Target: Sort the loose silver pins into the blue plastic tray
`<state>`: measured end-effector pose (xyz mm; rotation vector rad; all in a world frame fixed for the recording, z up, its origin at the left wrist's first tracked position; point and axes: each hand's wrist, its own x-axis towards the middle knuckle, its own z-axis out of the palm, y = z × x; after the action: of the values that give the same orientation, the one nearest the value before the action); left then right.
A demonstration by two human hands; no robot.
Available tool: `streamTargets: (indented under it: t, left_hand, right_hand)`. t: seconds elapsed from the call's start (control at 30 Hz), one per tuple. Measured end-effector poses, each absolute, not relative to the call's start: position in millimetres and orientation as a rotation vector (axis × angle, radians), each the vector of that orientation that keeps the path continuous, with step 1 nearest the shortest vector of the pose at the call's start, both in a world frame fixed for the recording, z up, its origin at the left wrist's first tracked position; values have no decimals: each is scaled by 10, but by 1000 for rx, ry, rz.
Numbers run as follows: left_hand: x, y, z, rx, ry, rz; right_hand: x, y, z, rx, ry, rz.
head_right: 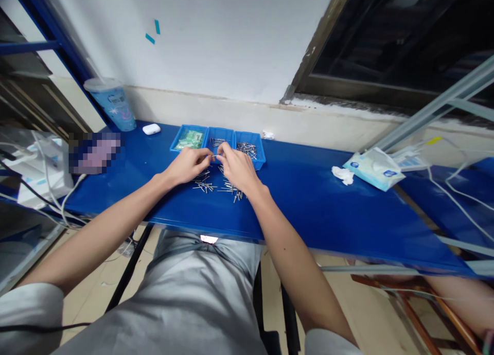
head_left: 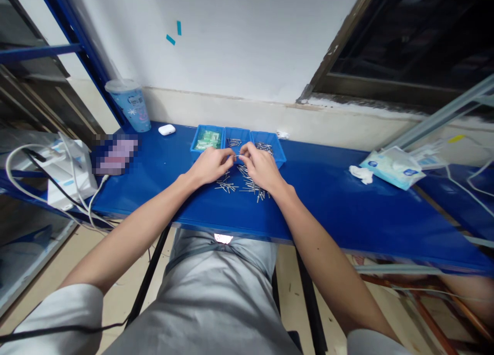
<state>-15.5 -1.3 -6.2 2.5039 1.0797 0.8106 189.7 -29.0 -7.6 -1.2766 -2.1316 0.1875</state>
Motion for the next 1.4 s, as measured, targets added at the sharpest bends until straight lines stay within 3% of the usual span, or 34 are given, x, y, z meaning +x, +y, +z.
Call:
streamTargets:
  t: [1.4]
  left_hand:
    - [-156, -18, -57, 2506, 1048, 829]
  right_hand:
    - [1904, -296, -57, -1262, -2129, 247]
